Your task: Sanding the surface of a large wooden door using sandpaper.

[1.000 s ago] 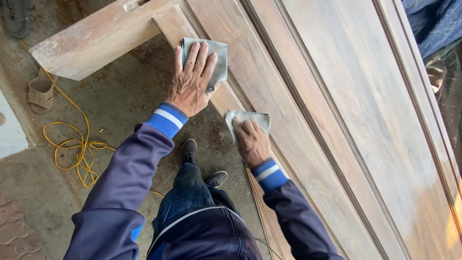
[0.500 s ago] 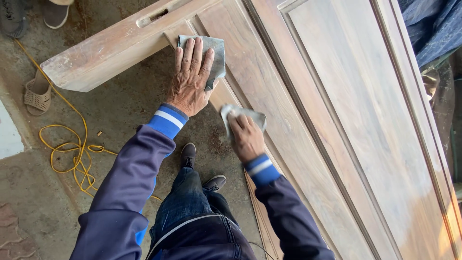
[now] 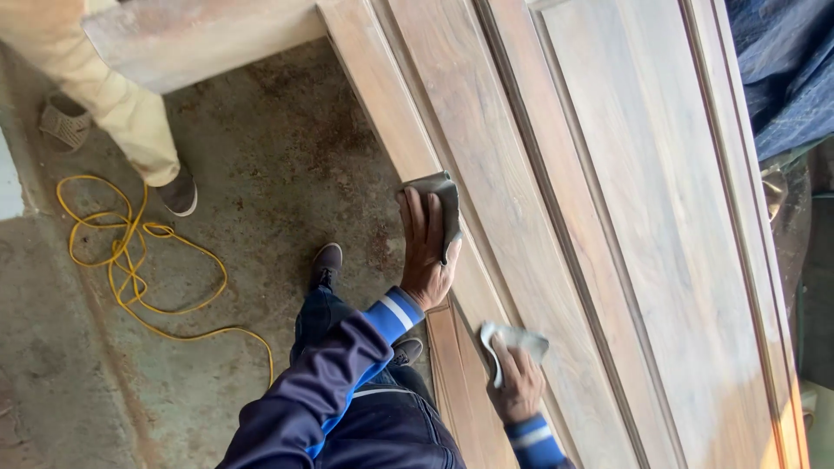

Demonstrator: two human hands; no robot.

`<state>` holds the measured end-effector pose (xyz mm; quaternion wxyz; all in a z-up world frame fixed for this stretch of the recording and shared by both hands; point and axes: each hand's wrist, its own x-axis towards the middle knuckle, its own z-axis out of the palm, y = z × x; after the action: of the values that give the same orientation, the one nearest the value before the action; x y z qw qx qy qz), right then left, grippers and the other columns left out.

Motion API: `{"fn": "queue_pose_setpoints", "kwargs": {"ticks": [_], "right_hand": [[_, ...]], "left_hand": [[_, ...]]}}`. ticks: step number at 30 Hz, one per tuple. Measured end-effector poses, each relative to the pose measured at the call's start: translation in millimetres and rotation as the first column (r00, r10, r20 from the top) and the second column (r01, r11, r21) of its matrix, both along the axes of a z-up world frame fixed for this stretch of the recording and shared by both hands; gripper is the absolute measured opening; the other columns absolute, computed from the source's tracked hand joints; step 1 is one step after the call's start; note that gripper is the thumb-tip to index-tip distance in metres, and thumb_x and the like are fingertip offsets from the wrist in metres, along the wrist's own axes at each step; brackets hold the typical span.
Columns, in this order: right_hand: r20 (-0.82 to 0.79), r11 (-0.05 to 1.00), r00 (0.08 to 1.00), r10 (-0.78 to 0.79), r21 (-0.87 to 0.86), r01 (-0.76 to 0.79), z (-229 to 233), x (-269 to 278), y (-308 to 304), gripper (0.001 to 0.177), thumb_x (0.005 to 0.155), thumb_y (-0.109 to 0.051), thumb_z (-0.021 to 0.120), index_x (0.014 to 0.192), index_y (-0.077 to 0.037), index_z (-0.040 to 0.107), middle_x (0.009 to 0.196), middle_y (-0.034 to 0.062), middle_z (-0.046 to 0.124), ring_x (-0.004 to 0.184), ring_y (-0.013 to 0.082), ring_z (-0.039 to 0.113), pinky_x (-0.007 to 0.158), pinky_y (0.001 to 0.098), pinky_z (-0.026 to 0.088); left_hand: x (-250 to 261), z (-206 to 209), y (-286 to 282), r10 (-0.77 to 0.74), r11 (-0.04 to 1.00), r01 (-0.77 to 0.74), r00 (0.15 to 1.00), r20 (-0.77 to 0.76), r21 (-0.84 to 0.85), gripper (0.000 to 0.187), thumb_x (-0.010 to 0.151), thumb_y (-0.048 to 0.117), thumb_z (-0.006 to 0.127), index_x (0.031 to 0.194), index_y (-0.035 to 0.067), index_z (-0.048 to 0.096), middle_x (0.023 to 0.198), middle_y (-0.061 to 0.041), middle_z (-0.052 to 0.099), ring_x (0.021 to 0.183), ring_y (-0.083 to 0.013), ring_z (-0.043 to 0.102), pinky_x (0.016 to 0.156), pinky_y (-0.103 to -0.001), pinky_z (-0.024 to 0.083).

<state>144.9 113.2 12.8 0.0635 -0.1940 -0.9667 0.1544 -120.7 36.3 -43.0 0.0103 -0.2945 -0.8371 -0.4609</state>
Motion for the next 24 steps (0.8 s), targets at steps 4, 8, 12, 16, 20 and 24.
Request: {"fn": "queue_pose_setpoints", "kwargs": {"ticks": [4, 8, 12, 16, 20, 24], "right_hand": [[-0.105, 0.996, 0.990, 0.091, 0.021, -0.090, 11, -42, 36, 0.057, 0.079, -0.004, 0.073, 0.134, -0.011, 0.062, 0.095, 0.0122, 0.060, 0.084, 0.0311, 0.061, 0.070, 0.0422, 0.051], [-0.026, 0.978, 0.998, -0.058, 0.199, 0.062, 16, 48, 80, 0.069, 0.081, 0.009, 0.063, 0.147, -0.011, 0.060, 0.090, 0.0092, 0.058, 0.079, 0.0273, 0.056, 0.073, 0.0405, 0.048], [0.075, 0.908, 0.939, -0.336, 0.290, 0.302, 1, 198, 115, 0.058, 0.081, 0.009, 0.061, 0.136, -0.009, 0.066, 0.107, 0.0172, 0.063, 0.100, 0.0365, 0.060, 0.092, 0.0463, 0.048], [-0.083, 0.982, 0.981, -0.173, 0.062, 0.178, -13, 229, 118, 0.053, 0.093, 0.006, 0.049, 0.144, -0.003, 0.058, 0.148, 0.0241, 0.057, 0.140, 0.0426, 0.053, 0.124, 0.0537, 0.037], [-0.091, 0.986, 0.982, -0.164, -0.009, 0.164, -12, 223, 114, 0.046, 0.101, 0.000, 0.051, 0.146, 0.000, 0.054, 0.154, 0.0209, 0.051, 0.147, 0.0384, 0.046, 0.129, 0.0568, 0.026], [-0.080, 0.991, 0.988, -0.129, 0.034, 0.133, -13, 221, 116, 0.049, 0.100, 0.000, 0.049, 0.150, 0.000, 0.051, 0.155, 0.0231, 0.050, 0.148, 0.0399, 0.045, 0.128, 0.0565, 0.026]], "left_hand": [[135, 5, -7, -0.041, 0.987, 0.000, 0.965, 0.258, 0.158, 0.074, 0.112, 0.046, 0.031, 0.165, 0.000, 0.006, 0.169, -0.036, -0.007, 0.158, -0.0563, -0.005, 0.130, -0.062, 0.008], [296, -7, -26, -0.256, 0.952, 0.180, 0.911, 0.322, 0.248, 0.071, 0.115, 0.045, 0.035, 0.165, 0.000, 0.009, 0.170, -0.037, -0.006, 0.158, -0.0600, -0.006, 0.130, -0.065, 0.010], [346, -26, -5, -0.195, 0.976, 0.146, 0.917, 0.349, 0.163, 0.079, 0.112, 0.049, 0.036, 0.165, -0.002, 0.005, 0.167, -0.040, -0.008, 0.155, -0.0615, -0.005, 0.127, -0.070, 0.011], [253, -14, 31, 0.140, 0.983, -0.159, 0.974, 0.179, 0.097, 0.082, 0.107, 0.052, 0.032, 0.166, 0.001, 0.006, 0.172, -0.032, -0.008, 0.161, -0.0553, -0.003, 0.132, -0.069, 0.011], [237, -33, 29, 0.032, 0.893, -0.237, 0.881, 0.473, 0.382, 0.082, 0.110, 0.056, 0.028, 0.164, -0.004, 0.013, 0.170, -0.035, 0.010, 0.157, -0.0486, 0.016, 0.129, -0.056, 0.022], [371, -15, 6, -0.026, 0.985, -0.152, 0.316, 0.949, 0.078, 0.064, 0.109, 0.041, 0.039, 0.159, 0.003, 0.025, 0.119, -0.032, 0.062, 0.104, -0.0366, 0.063, 0.088, -0.041, 0.054]]}}
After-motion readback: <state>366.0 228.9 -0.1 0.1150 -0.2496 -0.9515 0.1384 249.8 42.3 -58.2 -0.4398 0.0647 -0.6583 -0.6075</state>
